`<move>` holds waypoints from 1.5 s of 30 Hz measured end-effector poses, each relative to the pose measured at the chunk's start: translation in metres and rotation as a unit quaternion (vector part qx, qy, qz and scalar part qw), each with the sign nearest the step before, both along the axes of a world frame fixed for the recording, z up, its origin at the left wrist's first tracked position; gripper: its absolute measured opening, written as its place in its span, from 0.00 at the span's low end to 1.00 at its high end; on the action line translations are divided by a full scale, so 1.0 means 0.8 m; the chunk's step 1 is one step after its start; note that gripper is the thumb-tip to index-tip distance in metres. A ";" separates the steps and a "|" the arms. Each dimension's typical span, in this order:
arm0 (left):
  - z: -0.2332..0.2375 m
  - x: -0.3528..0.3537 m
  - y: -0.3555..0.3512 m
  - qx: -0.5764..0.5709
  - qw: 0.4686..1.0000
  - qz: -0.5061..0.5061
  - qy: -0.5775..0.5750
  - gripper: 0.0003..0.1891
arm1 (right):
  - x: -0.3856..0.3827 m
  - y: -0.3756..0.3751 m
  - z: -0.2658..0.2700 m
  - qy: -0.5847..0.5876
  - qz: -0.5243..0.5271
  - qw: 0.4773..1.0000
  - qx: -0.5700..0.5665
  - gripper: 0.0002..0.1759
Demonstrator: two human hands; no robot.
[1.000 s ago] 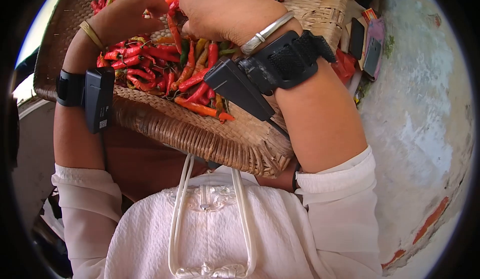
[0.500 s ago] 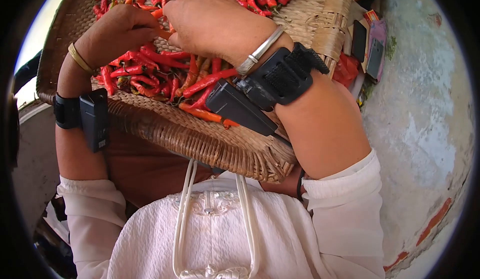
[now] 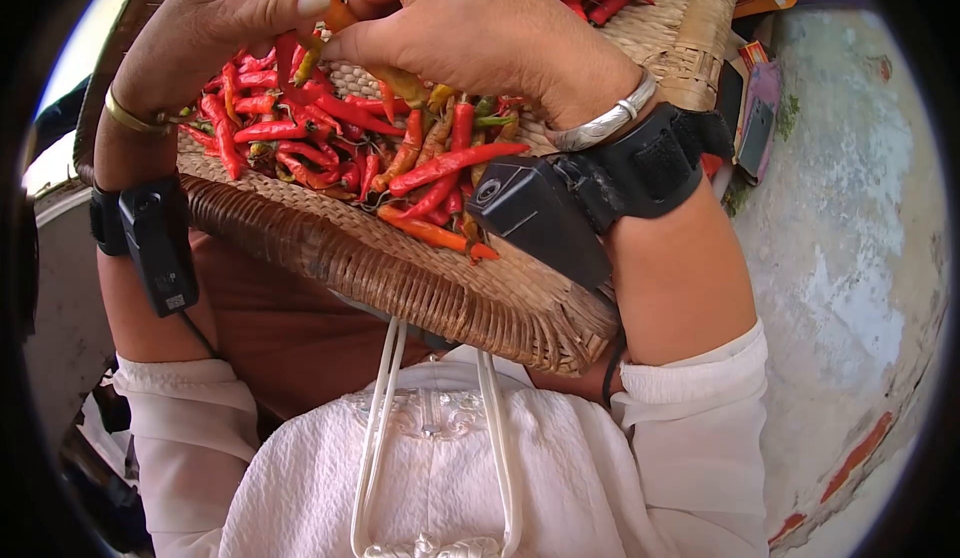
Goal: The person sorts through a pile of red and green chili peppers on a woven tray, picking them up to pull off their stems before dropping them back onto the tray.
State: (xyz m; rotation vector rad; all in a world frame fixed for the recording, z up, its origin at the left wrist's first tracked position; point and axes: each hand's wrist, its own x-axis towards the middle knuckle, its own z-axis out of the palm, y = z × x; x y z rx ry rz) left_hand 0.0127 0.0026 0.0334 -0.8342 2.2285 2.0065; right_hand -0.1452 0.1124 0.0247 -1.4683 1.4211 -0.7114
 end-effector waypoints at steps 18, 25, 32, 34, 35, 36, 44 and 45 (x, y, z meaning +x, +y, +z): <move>-0.004 -0.028 0.031 -0.232 0.965 -0.040 -0.119 0.15 | -0.020 -0.011 -0.022 -0.164 -0.119 0.977 0.063 0.08; 0.003 -0.018 0.035 -0.132 0.965 0.219 -0.049 0.13 | -0.031 -0.011 -0.011 -0.245 -0.263 0.931 -0.070 0.14; -0.014 -0.008 -0.009 -0.027 0.954 0.289 0.080 0.14 | -0.050 -0.016 0.004 -0.080 -0.330 0.937 -0.079 0.12; -0.008 -0.009 -0.023 -0.022 0.962 0.255 0.099 0.14 | -0.042 -0.015 0.006 -0.092 -0.335 0.933 -0.092 0.10; -0.008 -0.015 -0.026 -0.016 0.950 0.276 0.143 0.12 | -0.041 -0.014 0.007 -0.090 -0.336 0.934 -0.089 0.10; -0.008 -0.021 -0.029 -0.009 0.937 0.295 0.187 0.11 | -0.040 -0.014 0.007 -0.087 -0.337 0.934 -0.085 0.10; -0.014 -0.048 -0.031 0.191 0.894 0.294 0.279 0.07 | -0.045 -0.007 -0.034 0.004 -0.180 0.977 -0.115 0.21; -0.016 -0.051 -0.024 0.201 0.895 0.271 0.293 0.07 | -0.040 -0.007 -0.033 -0.008 -0.166 0.980 -0.111 0.22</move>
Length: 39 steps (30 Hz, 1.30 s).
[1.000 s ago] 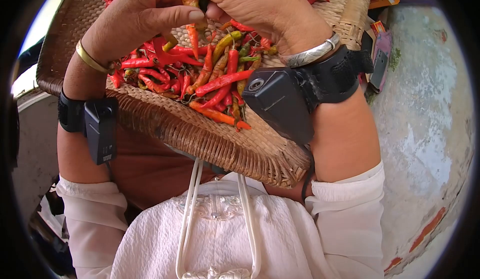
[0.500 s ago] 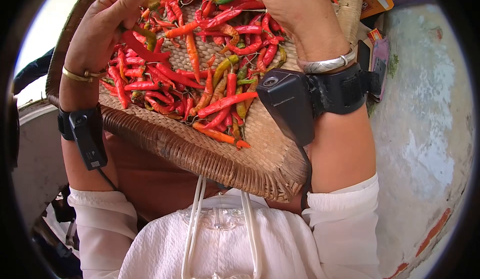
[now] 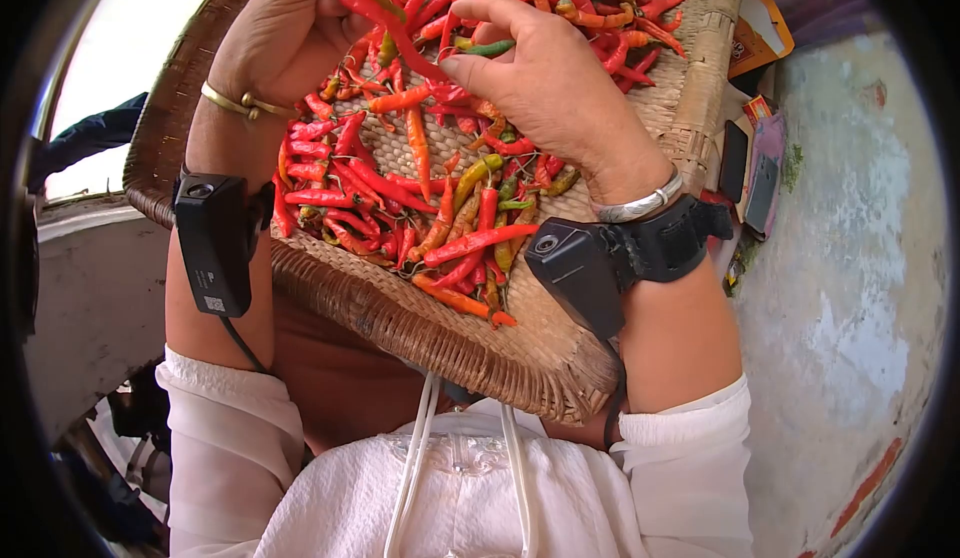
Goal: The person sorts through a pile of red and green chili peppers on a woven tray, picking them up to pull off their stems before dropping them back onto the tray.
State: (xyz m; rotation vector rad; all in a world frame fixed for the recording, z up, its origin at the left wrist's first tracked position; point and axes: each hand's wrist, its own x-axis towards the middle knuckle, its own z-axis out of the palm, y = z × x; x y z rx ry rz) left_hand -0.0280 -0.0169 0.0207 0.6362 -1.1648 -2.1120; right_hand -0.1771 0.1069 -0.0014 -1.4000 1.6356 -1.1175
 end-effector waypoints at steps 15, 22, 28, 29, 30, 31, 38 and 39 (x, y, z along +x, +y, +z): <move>0.000 0.007 0.032 -0.038 0.990 -0.084 -0.104 0.08 | 0.000 0.008 0.012 0.120 0.067 0.986 0.095 0.11; -0.007 0.023 -0.004 -0.043 0.999 -0.002 -0.023 0.08 | -0.018 0.005 0.015 -0.080 -0.029 0.989 0.123 0.10; -0.011 0.014 -0.003 -0.032 0.992 0.116 0.044 0.08 | -0.022 0.002 0.017 -0.189 -0.145 0.971 0.001 0.22; -0.012 0.011 -0.003 -0.043 0.988 0.132 0.063 0.07 | -0.019 0.004 0.019 -0.188 -0.146 0.971 0.001 0.22; -0.012 0.009 -0.004 -0.054 0.984 0.148 0.081 0.07 | -0.015 0.007 0.023 -0.204 -0.129 0.971 0.003 0.22; -0.012 0.008 -0.006 -0.054 0.984 0.149 0.080 0.07 | -0.011 0.009 0.026 -0.219 -0.110 0.970 0.004 0.23; -0.029 -0.001 -0.020 -0.245 0.943 0.083 -0.211 0.21 | -0.003 0.010 0.017 -0.204 -0.081 0.975 0.028 0.13; -0.028 0.003 -0.018 -0.244 0.943 0.080 -0.213 0.21 | -0.002 0.010 0.017 -0.207 -0.082 0.974 0.030 0.13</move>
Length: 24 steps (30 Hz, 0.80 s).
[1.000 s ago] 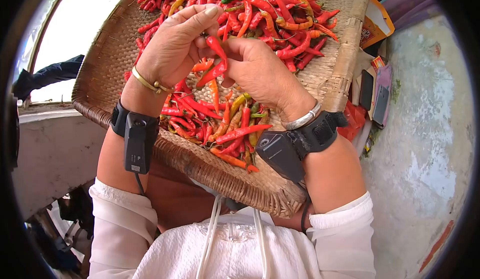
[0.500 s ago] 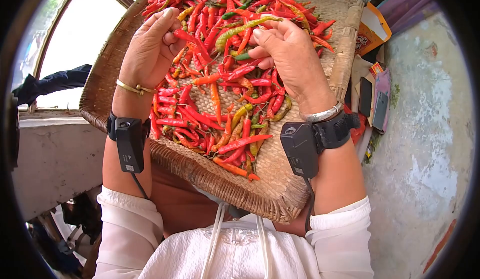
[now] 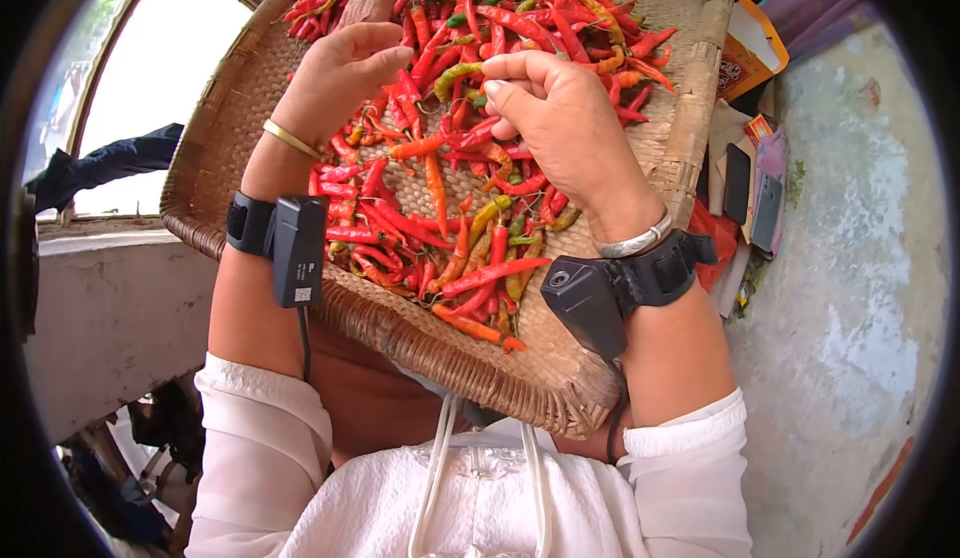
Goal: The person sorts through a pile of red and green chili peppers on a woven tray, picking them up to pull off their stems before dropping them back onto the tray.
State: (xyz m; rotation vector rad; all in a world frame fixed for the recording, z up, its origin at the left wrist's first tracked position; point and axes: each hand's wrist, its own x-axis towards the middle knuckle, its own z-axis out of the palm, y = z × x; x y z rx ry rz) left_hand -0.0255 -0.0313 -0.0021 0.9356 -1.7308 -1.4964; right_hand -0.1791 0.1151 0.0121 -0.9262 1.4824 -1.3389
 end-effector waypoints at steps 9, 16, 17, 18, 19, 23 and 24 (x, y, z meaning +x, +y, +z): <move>-0.058 0.011 0.038 -0.351 0.718 -0.240 -0.551 0.09 | 0.011 0.000 0.001 0.059 0.052 0.997 0.001 0.12; -0.050 0.012 0.028 -0.357 0.743 -0.239 -0.513 0.07 | 0.006 0.001 0.000 0.107 0.052 0.992 0.030 0.12; -0.043 0.015 0.025 -0.340 0.780 -0.246 -0.465 0.07 | 0.005 -0.001 -0.005 0.107 0.051 0.992 0.031 0.12; -0.033 0.018 0.024 -0.321 0.813 -0.252 -0.414 0.07 | 0.003 -0.002 -0.012 0.147 0.078 0.986 0.023 0.12; -0.023 0.020 0.022 -0.308 0.821 -0.275 -0.393 0.07 | 0.001 -0.002 -0.018 0.187 0.106 0.977 0.015 0.13; 0.018 0.038 0.024 -0.209 0.856 -0.329 -0.340 0.08 | 0.007 0.001 -0.026 0.304 0.140 0.942 -0.005 0.14; 0.024 0.043 0.020 -0.207 0.856 -0.329 -0.341 0.08 | 0.008 0.001 -0.025 0.303 0.141 0.943 -0.003 0.14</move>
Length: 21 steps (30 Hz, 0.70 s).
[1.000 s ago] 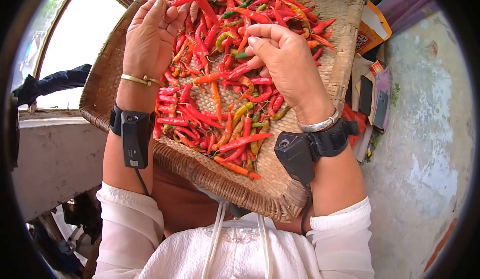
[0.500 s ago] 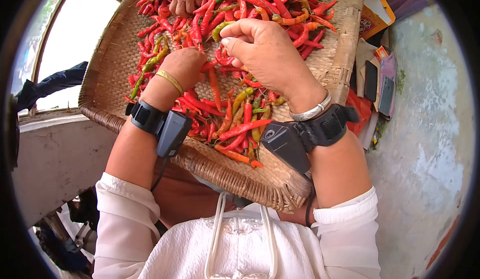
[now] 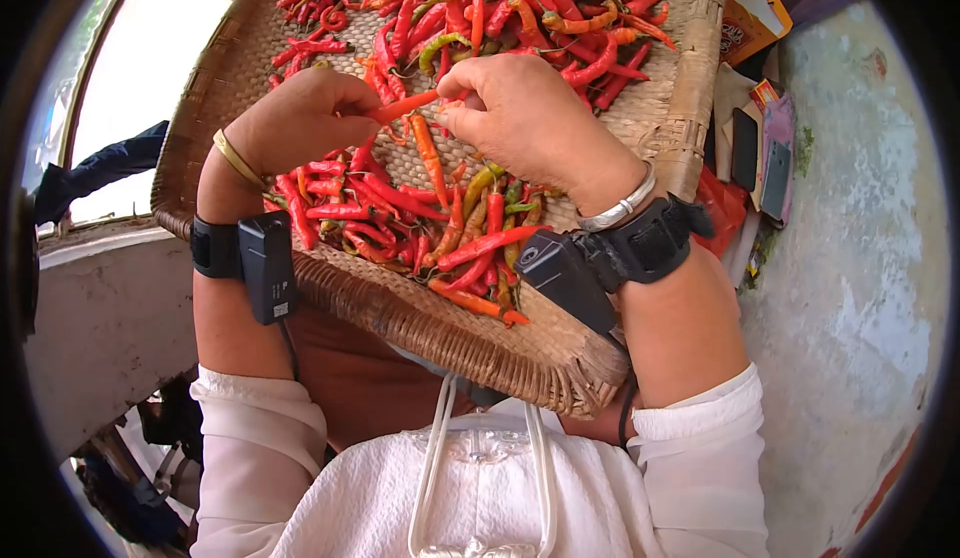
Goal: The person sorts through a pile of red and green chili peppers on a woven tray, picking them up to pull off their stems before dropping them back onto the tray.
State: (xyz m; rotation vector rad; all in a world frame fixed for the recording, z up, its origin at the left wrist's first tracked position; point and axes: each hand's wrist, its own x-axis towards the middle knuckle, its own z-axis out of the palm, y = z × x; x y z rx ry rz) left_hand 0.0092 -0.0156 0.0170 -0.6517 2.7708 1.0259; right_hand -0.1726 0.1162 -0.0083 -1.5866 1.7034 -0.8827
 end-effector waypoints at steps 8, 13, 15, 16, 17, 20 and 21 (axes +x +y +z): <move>0.006 -0.014 -0.012 0.077 0.929 0.186 0.311 0.15 | 0.002 0.003 -0.006 0.037 0.052 0.997 0.048 0.14; -0.021 -0.014 -0.005 -0.128 0.990 0.000 0.050 0.10 | 0.011 0.009 -0.005 0.203 0.149 0.961 0.117 0.14; -0.054 -0.013 0.003 -0.099 0.992 -0.057 -0.053 0.13 | 0.007 0.009 -0.001 0.210 0.139 0.964 0.086 0.14; -0.057 -0.014 0.009 -0.097 0.992 -0.059 -0.054 0.13 | 0.005 0.009 0.000 0.217 0.129 0.966 0.053 0.14; -0.059 -0.016 0.018 -0.133 0.983 -0.082 -0.099 0.14 | 0.004 0.008 0.000 0.215 0.127 0.967 0.055 0.14; -0.067 -0.026 0.029 -0.182 0.965 -0.118 -0.149 0.17 | 0.007 0.006 0.002 0.216 0.119 0.967 0.066 0.14; -0.068 -0.030 0.031 -0.199 0.961 -0.105 -0.159 0.15 | 0.010 0.006 0.004 0.216 0.121 0.966 0.076 0.14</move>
